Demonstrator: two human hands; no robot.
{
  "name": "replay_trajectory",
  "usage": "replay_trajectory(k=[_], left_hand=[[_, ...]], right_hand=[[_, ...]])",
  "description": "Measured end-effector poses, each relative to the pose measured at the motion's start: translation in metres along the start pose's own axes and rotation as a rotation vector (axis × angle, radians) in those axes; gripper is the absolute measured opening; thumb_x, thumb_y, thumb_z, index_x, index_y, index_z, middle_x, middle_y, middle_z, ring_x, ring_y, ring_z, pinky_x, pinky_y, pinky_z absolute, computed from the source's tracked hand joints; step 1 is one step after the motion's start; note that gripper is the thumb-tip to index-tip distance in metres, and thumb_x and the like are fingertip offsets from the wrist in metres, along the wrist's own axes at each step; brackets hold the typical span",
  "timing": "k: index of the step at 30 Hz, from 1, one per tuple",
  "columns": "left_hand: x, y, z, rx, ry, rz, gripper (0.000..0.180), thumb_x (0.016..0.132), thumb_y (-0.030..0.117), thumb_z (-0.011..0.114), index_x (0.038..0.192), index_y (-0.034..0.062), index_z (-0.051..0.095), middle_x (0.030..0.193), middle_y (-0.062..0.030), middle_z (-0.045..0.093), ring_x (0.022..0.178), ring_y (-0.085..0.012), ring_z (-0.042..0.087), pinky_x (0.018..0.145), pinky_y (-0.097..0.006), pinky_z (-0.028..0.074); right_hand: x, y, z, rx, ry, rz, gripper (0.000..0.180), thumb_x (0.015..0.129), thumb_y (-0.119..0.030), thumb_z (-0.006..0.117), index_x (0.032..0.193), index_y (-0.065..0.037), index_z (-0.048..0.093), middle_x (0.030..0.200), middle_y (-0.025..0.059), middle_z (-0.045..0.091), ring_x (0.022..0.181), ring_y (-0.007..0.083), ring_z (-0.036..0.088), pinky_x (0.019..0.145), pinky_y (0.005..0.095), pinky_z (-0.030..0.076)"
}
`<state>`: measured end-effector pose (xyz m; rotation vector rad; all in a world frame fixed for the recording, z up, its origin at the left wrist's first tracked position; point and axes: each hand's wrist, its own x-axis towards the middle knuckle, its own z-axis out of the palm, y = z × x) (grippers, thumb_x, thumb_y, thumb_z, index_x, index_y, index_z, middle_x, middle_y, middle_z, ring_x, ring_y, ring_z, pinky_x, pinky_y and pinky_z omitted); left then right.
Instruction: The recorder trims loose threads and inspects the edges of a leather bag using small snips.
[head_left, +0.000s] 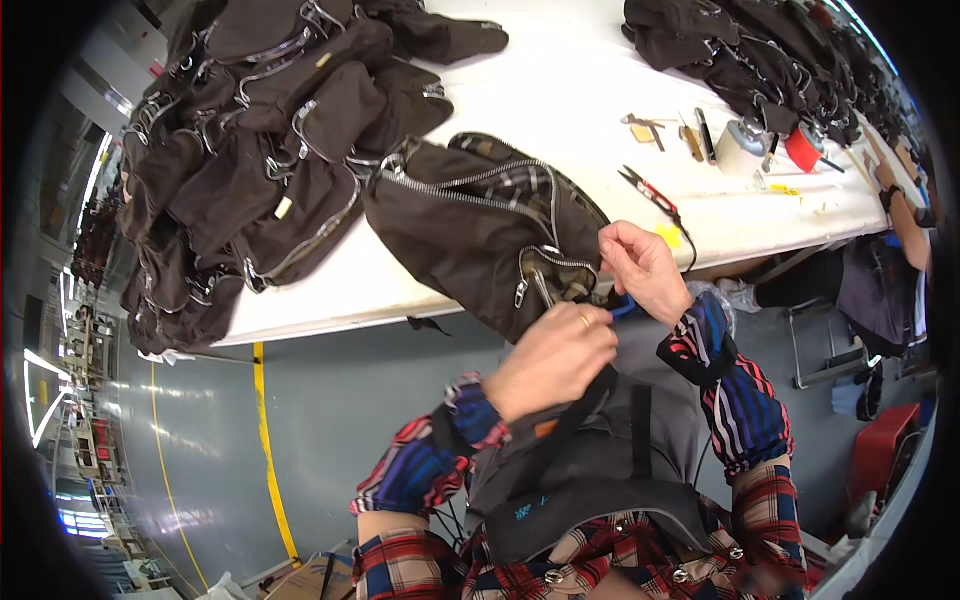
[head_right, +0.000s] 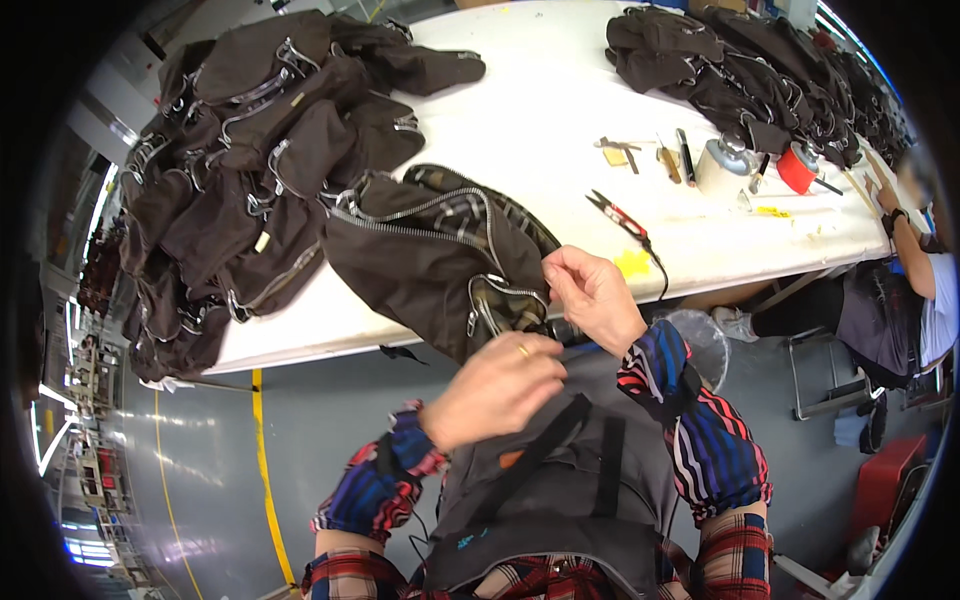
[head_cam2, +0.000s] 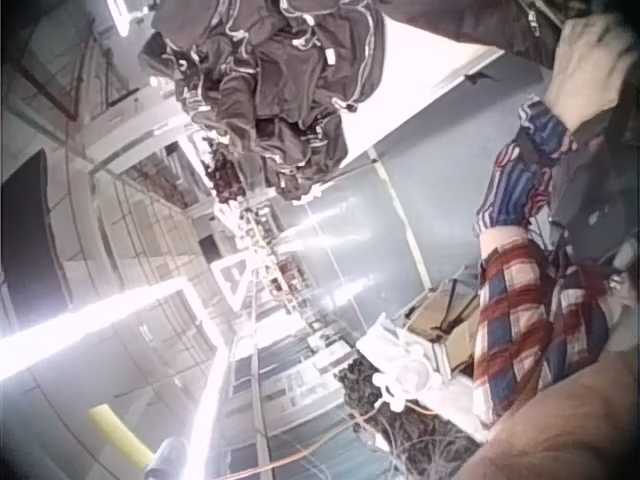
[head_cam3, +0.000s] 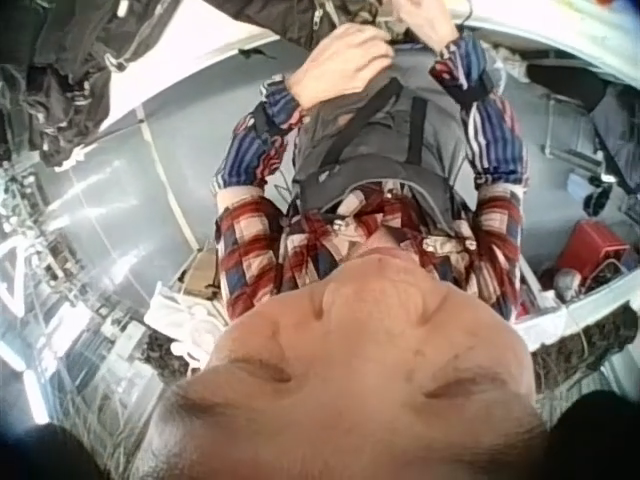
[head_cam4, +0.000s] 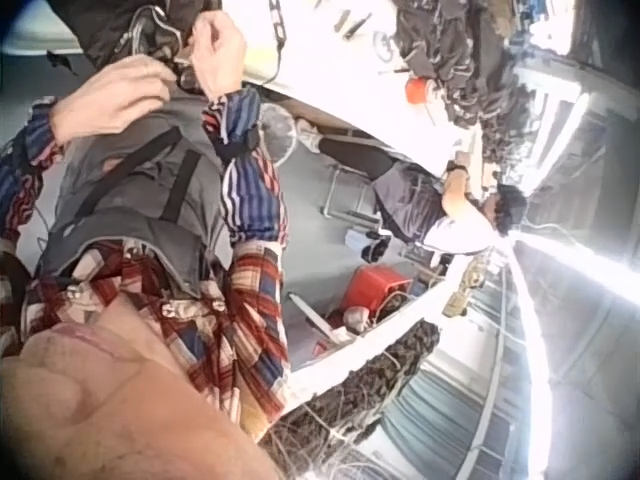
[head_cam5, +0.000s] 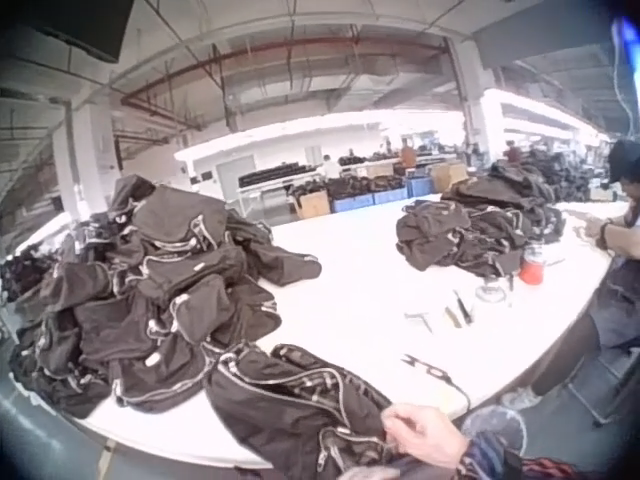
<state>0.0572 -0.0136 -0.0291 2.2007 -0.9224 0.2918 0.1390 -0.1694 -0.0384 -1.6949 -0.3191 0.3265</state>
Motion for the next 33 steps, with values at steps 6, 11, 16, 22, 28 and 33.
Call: replay_trajectory(k=[6,11,16,22,28,33], left_hand=[[0.035,-0.045,-0.072,0.506,0.298,0.054,0.023,0.068,0.008,0.064,0.090,0.0043,0.058,0.092,-0.0110,0.057,0.100,-0.0278,0.050,0.086,-0.039,0.037],[0.063,-0.046,-0.073,0.800,-0.186,0.109,0.024,0.067,0.025,0.066,0.078,0.0041,0.060,0.080,-0.0079,0.058,0.083,-0.0234,0.051,0.083,-0.034,0.034],[0.051,-0.022,-0.087,0.081,-0.389,-0.305,0.020,0.076,0.022,0.060,0.078,0.0015,0.058,0.060,-0.0150,0.055,0.057,-0.0301,0.056,0.056,-0.037,0.043],[-0.019,0.057,-0.088,-0.982,-0.301,-1.090,0.027,0.090,0.029,0.051,0.091,0.0032,0.060,0.078,0.0052,0.057,0.072,-0.0054,0.050,0.061,-0.021,0.041],[-0.098,0.055,-0.010,-0.718,0.162,-1.107,0.027,0.089,0.023,0.051,0.108,0.0036,0.055,0.095,-0.0017,0.060,0.085,-0.0093,0.055,0.074,-0.022,0.044],[-0.090,0.025,0.035,-1.117,0.497,-1.237,0.027,0.091,0.026,0.048,0.101,0.0020,0.057,0.095,-0.0023,0.059,0.087,-0.0091,0.053,0.079,-0.024,0.042]], right_hand=[[0.015,0.023,0.003,0.080,0.042,-0.071,0.011,0.090,-0.014,0.046,0.086,-0.005,0.051,0.066,-0.0027,0.047,0.050,0.0039,0.046,0.045,0.0174,0.037],[-0.004,0.010,0.011,0.249,0.011,-0.063,0.012,0.092,-0.014,0.042,0.087,-0.004,0.047,0.069,-0.0021,0.045,0.049,0.0055,0.050,0.045,0.0180,0.040],[-0.003,0.018,0.005,0.225,0.113,-0.146,0.011,0.091,-0.012,0.044,0.086,-0.003,0.048,0.068,-0.0011,0.047,0.053,0.0057,0.050,0.049,0.0188,0.041],[-0.044,-0.044,0.041,-0.113,0.003,-0.447,0.009,0.086,-0.011,0.050,0.085,-0.002,0.051,0.070,0.0081,0.052,0.060,0.0153,0.052,0.055,0.0276,0.042],[-0.043,0.021,0.075,-0.157,-0.332,-0.437,0.014,0.085,-0.016,0.053,0.089,-0.002,0.051,0.080,0.0143,0.054,0.074,0.0304,0.056,0.064,0.0350,0.045],[-0.071,0.000,0.034,-0.140,-0.015,-0.375,0.023,0.080,-0.015,0.061,0.095,-0.001,0.051,0.082,0.0122,0.052,0.071,0.0217,0.058,0.063,0.0304,0.046]])
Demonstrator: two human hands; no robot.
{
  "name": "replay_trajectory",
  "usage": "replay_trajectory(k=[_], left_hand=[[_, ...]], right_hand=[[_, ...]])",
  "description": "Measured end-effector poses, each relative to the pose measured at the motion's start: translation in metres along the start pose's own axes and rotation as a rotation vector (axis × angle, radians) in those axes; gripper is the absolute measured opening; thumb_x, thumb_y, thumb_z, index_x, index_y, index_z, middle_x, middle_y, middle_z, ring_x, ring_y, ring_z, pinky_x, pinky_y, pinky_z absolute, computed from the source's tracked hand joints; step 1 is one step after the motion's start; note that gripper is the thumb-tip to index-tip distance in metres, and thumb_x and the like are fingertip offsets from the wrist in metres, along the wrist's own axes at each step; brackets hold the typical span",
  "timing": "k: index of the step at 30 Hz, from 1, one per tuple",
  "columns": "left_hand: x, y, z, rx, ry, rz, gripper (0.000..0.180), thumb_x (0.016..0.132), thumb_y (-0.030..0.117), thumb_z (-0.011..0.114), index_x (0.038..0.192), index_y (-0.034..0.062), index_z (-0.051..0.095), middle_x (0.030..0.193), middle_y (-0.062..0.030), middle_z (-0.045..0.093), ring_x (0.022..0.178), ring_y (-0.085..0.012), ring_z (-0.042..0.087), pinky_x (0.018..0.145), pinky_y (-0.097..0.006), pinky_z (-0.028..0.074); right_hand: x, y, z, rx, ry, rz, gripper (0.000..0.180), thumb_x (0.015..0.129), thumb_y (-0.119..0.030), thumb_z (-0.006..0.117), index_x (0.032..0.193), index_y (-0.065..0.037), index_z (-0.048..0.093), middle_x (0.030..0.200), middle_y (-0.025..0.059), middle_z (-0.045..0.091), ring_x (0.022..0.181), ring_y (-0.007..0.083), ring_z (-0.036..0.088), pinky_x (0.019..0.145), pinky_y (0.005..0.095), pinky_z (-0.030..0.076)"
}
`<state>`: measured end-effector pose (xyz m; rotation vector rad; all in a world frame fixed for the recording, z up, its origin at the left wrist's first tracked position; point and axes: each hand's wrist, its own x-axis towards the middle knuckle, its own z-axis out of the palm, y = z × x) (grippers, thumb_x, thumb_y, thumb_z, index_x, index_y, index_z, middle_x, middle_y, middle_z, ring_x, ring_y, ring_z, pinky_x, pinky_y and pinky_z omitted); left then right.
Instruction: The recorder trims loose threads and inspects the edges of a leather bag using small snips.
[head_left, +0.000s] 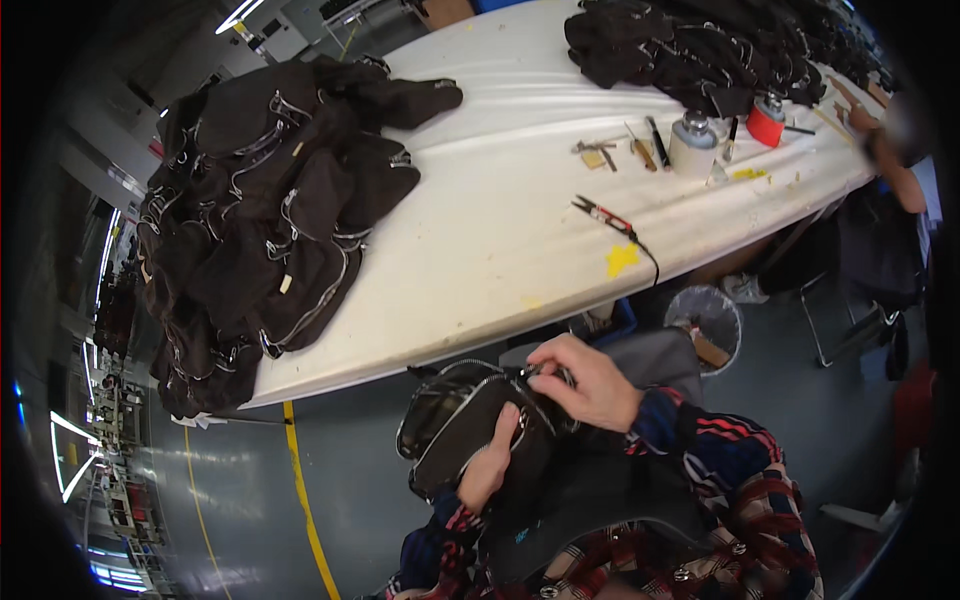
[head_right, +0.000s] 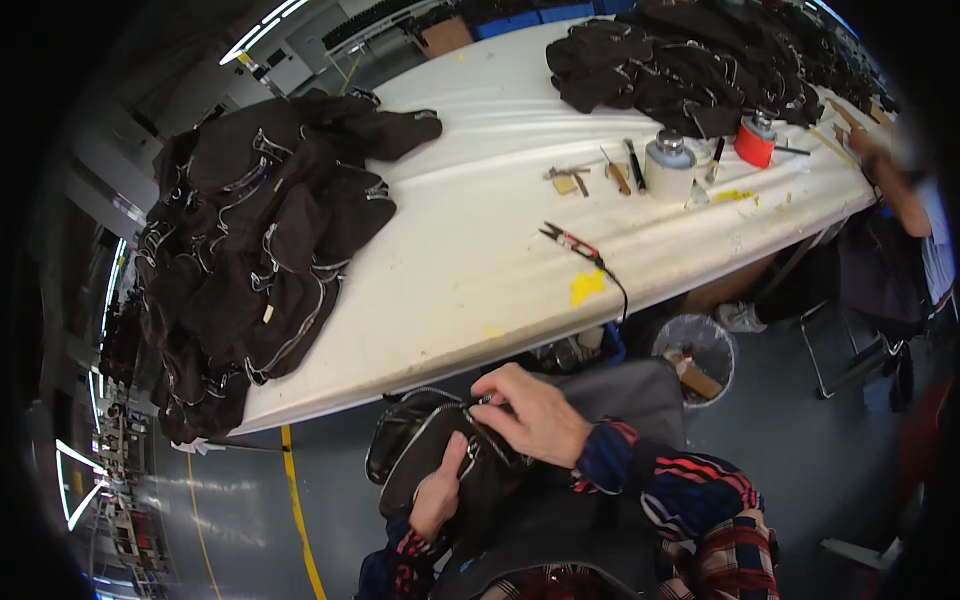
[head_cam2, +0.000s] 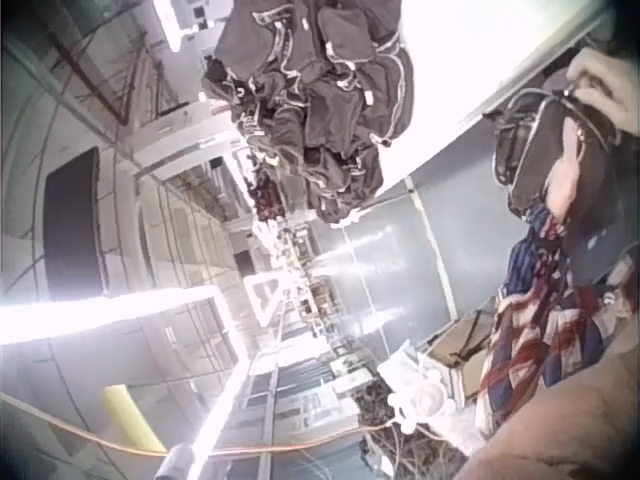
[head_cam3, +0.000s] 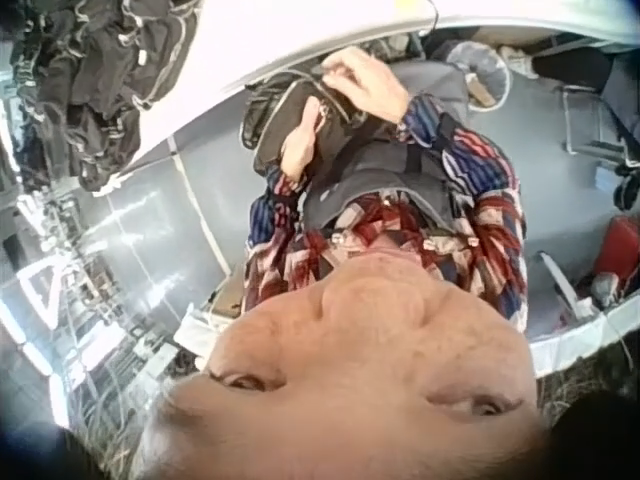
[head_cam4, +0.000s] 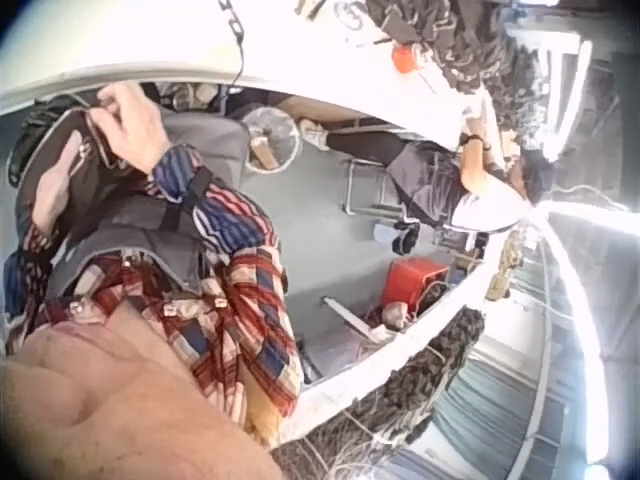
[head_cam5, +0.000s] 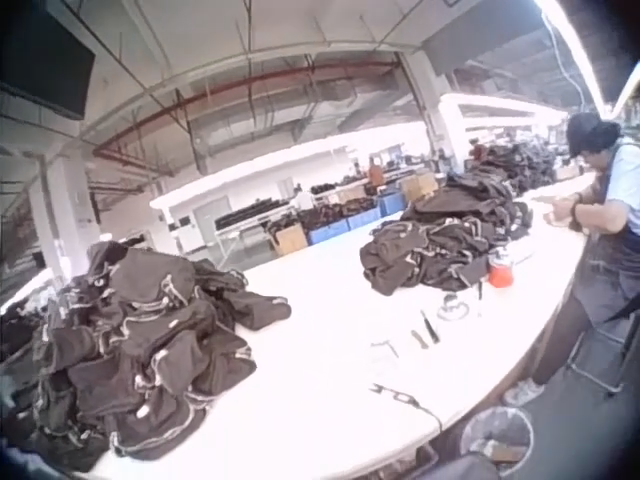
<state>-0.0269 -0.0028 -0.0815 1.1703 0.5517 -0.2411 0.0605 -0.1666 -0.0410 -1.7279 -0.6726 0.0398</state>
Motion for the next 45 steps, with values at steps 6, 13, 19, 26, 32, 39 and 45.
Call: replay_trajectory(k=[6,13,19,26,32,39,45], left_hand=[[0.027,-0.012,0.033,-0.006,-0.092,0.197,0.028,0.093,0.028,0.045,0.097,0.0032,0.058,0.091,-0.0014,0.058,0.082,-0.0081,0.052,0.074,-0.022,0.041],[0.026,-0.012,0.032,0.128,-0.035,-0.006,0.041,0.090,0.039,0.045,0.101,0.0010,0.060,0.092,-0.0053,0.060,0.082,-0.0120,0.054,0.072,-0.022,0.042],[0.055,-0.029,0.026,0.335,-0.105,0.274,0.031,0.088,0.027,0.054,0.100,-0.0010,0.060,0.094,-0.0061,0.061,0.082,-0.0144,0.056,0.075,-0.026,0.044],[0.045,-0.027,0.042,0.244,-0.088,0.311,0.025,0.087,0.023,0.056,0.098,0.0009,0.060,0.088,-0.0034,0.060,0.073,-0.0101,0.056,0.063,-0.024,0.046],[0.035,0.000,0.044,-0.196,-0.151,-0.020,0.029,0.086,0.027,0.056,0.104,0.0035,0.057,0.090,-0.0047,0.060,0.075,-0.0151,0.059,0.065,-0.027,0.050],[0.034,0.000,0.035,-0.155,-0.040,0.106,0.042,0.092,0.036,0.043,0.107,-0.0008,0.054,0.095,-0.0069,0.060,0.083,-0.0191,0.059,0.075,-0.031,0.048],[0.027,0.001,0.027,-0.255,-0.103,0.147,0.034,0.092,0.030,0.044,0.104,0.0000,0.055,0.096,-0.0089,0.061,0.084,-0.0191,0.061,0.074,-0.033,0.049]], right_hand=[[-0.040,0.025,-0.001,-0.118,-0.044,0.154,0.034,0.079,-0.021,0.064,0.100,-0.001,0.047,0.084,0.0123,0.056,0.071,0.0218,0.058,0.064,0.0309,0.047],[-0.042,0.033,-0.006,-0.050,-0.057,0.202,0.021,0.080,-0.018,0.062,0.089,-0.002,0.051,0.076,0.0107,0.055,0.068,0.0223,0.058,0.061,0.0302,0.047],[-0.037,0.042,-0.004,-0.097,0.018,0.277,0.018,0.082,-0.016,0.058,0.089,-0.001,0.050,0.075,0.0120,0.058,0.069,0.0240,0.060,0.061,0.0321,0.047],[-0.048,0.070,0.002,0.023,0.063,0.393,0.020,0.081,-0.019,0.060,0.087,-0.002,0.050,0.068,0.0092,0.058,0.061,0.0163,0.057,0.055,0.0285,0.044],[-0.041,0.061,-0.008,0.003,0.075,0.231,0.014,0.085,-0.014,0.055,0.086,-0.001,0.050,0.067,0.0063,0.056,0.061,0.0112,0.054,0.056,0.0265,0.044],[-0.039,0.057,-0.004,0.224,0.015,0.299,0.015,0.086,-0.015,0.052,0.083,-0.001,0.049,0.065,0.0060,0.054,0.060,0.0125,0.055,0.055,0.0268,0.044],[-0.042,0.050,-0.001,0.543,-0.056,0.401,0.015,0.090,-0.016,0.049,0.085,-0.002,0.049,0.071,0.0014,0.053,0.065,0.0067,0.053,0.059,0.0217,0.047]])
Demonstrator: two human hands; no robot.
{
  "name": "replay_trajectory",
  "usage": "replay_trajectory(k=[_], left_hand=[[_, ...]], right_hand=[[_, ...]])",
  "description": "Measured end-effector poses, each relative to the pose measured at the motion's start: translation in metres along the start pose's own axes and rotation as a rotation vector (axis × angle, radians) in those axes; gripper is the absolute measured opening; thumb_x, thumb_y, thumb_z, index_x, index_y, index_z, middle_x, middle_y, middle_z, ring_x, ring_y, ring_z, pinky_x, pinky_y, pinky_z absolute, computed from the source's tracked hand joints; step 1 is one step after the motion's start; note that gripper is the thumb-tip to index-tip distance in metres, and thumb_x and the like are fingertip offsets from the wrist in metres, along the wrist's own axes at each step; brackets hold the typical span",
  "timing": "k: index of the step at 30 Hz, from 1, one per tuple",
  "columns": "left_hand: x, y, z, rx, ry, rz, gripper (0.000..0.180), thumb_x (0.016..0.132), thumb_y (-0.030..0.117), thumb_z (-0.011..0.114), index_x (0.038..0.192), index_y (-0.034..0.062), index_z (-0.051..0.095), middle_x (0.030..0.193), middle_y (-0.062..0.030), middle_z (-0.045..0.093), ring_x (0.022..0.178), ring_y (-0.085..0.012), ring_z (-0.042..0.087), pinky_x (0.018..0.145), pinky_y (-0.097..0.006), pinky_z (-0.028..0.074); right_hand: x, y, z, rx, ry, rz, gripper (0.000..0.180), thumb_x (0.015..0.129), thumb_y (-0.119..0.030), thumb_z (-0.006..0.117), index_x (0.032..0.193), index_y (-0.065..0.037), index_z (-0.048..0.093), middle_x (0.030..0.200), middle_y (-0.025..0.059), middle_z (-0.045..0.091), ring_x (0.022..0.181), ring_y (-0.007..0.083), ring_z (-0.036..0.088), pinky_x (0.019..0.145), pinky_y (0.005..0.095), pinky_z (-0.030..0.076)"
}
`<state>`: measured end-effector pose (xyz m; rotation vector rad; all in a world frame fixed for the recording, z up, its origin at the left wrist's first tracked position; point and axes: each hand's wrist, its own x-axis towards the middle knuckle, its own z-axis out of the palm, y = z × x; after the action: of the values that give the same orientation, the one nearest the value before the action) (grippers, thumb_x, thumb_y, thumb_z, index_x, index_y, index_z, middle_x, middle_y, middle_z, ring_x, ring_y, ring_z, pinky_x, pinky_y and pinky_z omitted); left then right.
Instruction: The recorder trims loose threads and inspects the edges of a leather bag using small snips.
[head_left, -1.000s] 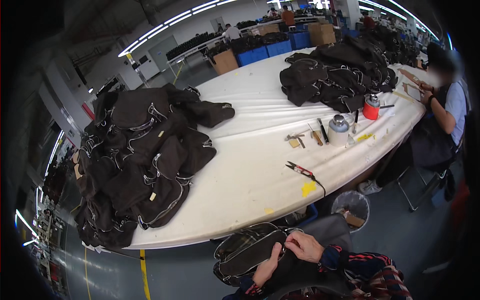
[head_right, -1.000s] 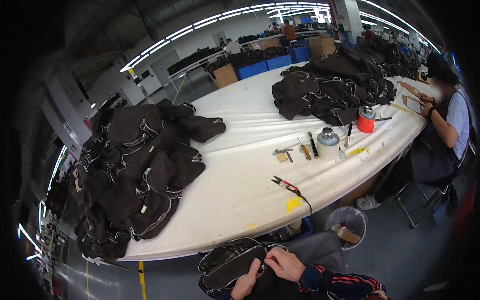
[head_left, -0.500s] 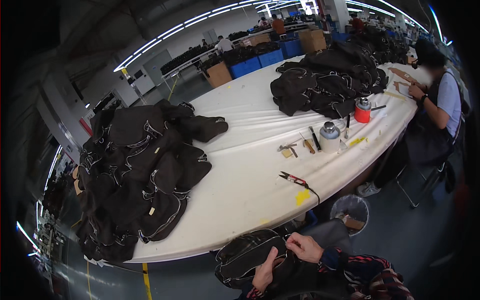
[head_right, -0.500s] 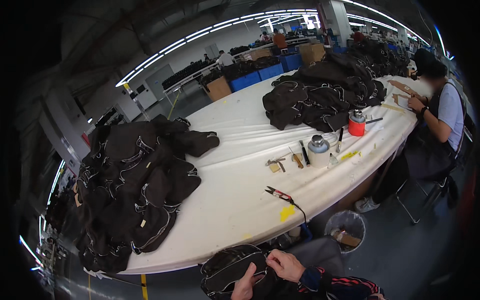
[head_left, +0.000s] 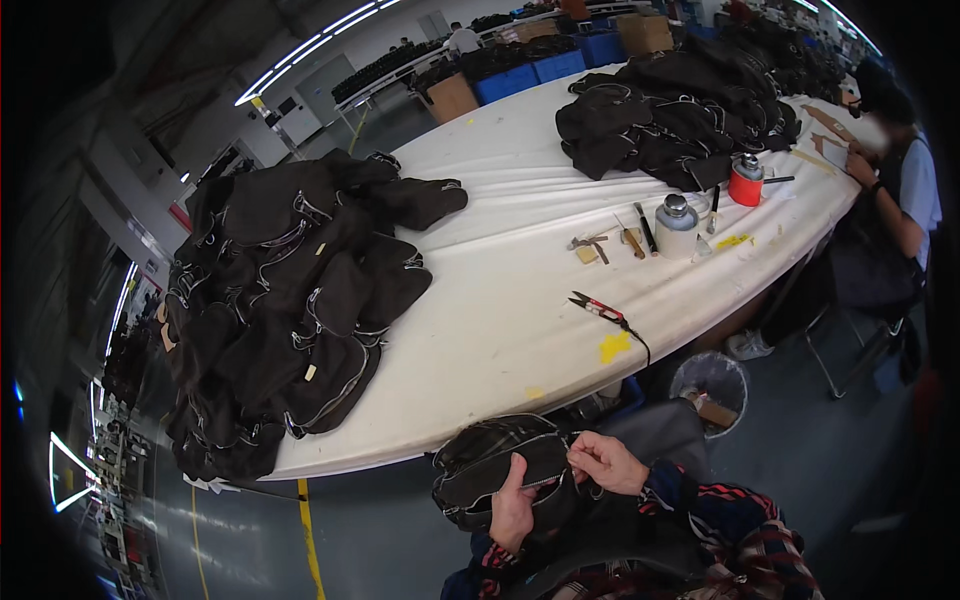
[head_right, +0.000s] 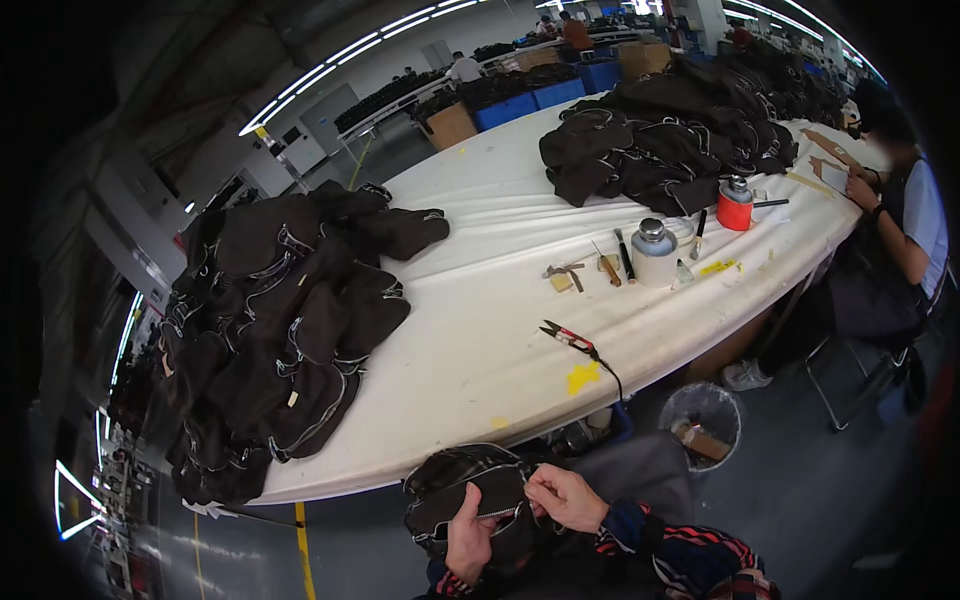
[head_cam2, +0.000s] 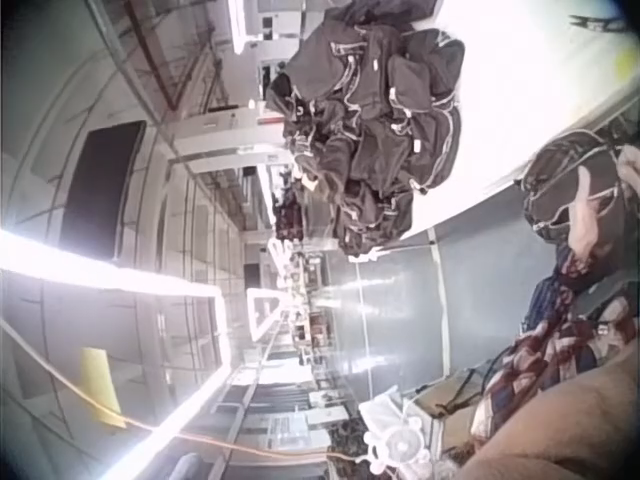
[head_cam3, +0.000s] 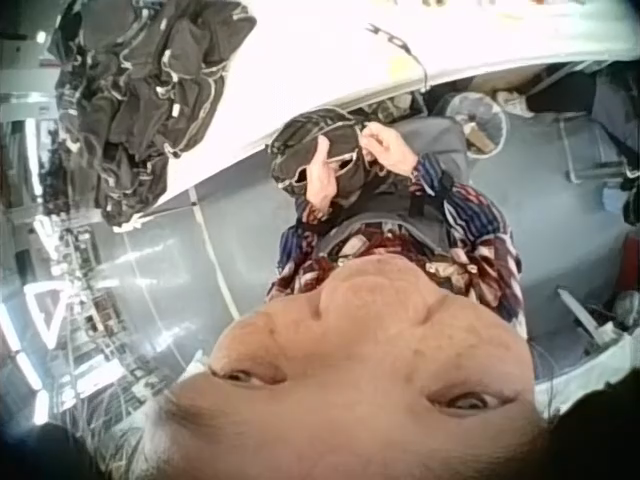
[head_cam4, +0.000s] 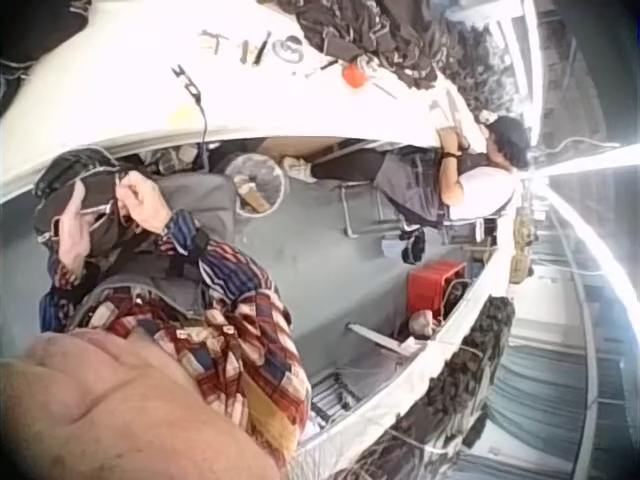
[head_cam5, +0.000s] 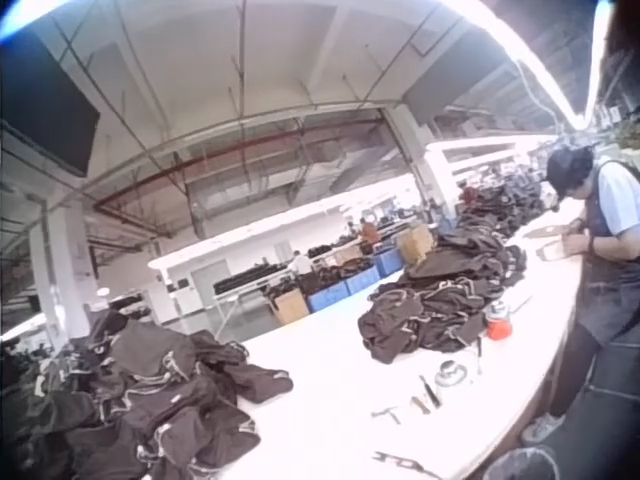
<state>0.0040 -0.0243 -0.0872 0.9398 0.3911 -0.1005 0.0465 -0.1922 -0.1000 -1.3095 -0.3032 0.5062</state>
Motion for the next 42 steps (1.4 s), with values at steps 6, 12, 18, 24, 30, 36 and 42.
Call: replay_trajectory(k=[6,12,18,24,30,36,42], left_hand=[[-0.004,0.001,0.007,0.078,0.094,0.130,0.024,0.087,0.012,0.052,0.107,-0.0006,0.050,0.099,-0.0113,0.059,0.090,-0.0217,0.059,0.073,-0.037,0.051],[0.004,0.002,-0.001,-0.182,-0.116,0.078,0.036,0.092,0.028,0.043,0.112,-0.0014,0.047,0.112,-0.0149,0.054,0.099,-0.0272,0.055,0.086,-0.041,0.045],[0.006,0.005,0.005,-0.060,-0.173,-0.135,0.049,0.093,0.038,0.033,0.122,-0.0016,0.040,0.118,-0.0153,0.051,0.105,-0.0274,0.052,0.089,-0.040,0.043],[0.012,0.002,0.010,0.112,-0.205,-0.297,0.051,0.092,0.043,0.037,0.122,0.0012,0.043,0.114,-0.0113,0.053,0.100,-0.0206,0.053,0.089,-0.033,0.041],[0.007,-0.008,0.019,0.950,-0.504,0.171,0.031,0.086,0.026,0.055,0.097,-0.0026,0.057,0.088,-0.0130,0.061,0.082,-0.0120,0.054,0.074,-0.029,0.043],[0.013,-0.007,0.010,0.980,-0.549,0.129,0.031,0.087,0.028,0.055,0.089,-0.0029,0.057,0.073,-0.0071,0.059,0.069,-0.0091,0.049,0.065,-0.028,0.043],[0.004,0.005,0.020,0.902,-0.494,-0.147,0.029,0.088,0.027,0.055,0.085,-0.0019,0.057,0.069,-0.0027,0.056,0.065,-0.0061,0.044,0.061,-0.026,0.042]], right_hand=[[-0.007,0.013,-0.005,0.046,0.002,0.052,0.016,0.090,-0.017,0.049,0.086,-0.001,0.049,0.071,0.0020,0.054,0.066,0.0071,0.054,0.061,0.0215,0.047],[0.001,0.007,-0.012,0.004,0.015,0.035,0.017,0.090,-0.018,0.050,0.087,-0.001,0.049,0.071,0.0017,0.054,0.065,0.0073,0.054,0.060,0.0218,0.047],[0.014,0.000,-0.015,0.078,0.096,0.209,0.021,0.089,-0.023,0.052,0.085,-0.003,0.050,0.063,0.0000,0.052,0.057,0.0057,0.050,0.052,0.0208,0.044],[0.027,0.025,-0.011,-0.209,0.315,-0.132,0.016,0.088,-0.014,0.051,0.078,-0.001,0.051,0.060,-0.0009,0.048,0.056,0.0037,0.042,0.047,0.0211,0.035],[0.028,0.032,-0.019,-0.116,0.267,-0.039,0.017,0.090,-0.016,0.050,0.078,-0.004,0.050,0.063,-0.0050,0.047,0.058,0.0012,0.042,0.049,0.0188,0.035],[0.035,0.024,-0.020,-0.159,0.255,-0.061,0.021,0.088,-0.016,0.052,0.074,-0.001,0.051,0.060,-0.0029,0.046,0.056,0.0030,0.040,0.048,0.0213,0.035],[0.028,0.010,-0.019,0.017,0.228,0.060,0.019,0.089,-0.017,0.050,0.077,-0.003,0.050,0.059,-0.0006,0.049,0.048,0.0050,0.046,0.043,0.0210,0.038]])
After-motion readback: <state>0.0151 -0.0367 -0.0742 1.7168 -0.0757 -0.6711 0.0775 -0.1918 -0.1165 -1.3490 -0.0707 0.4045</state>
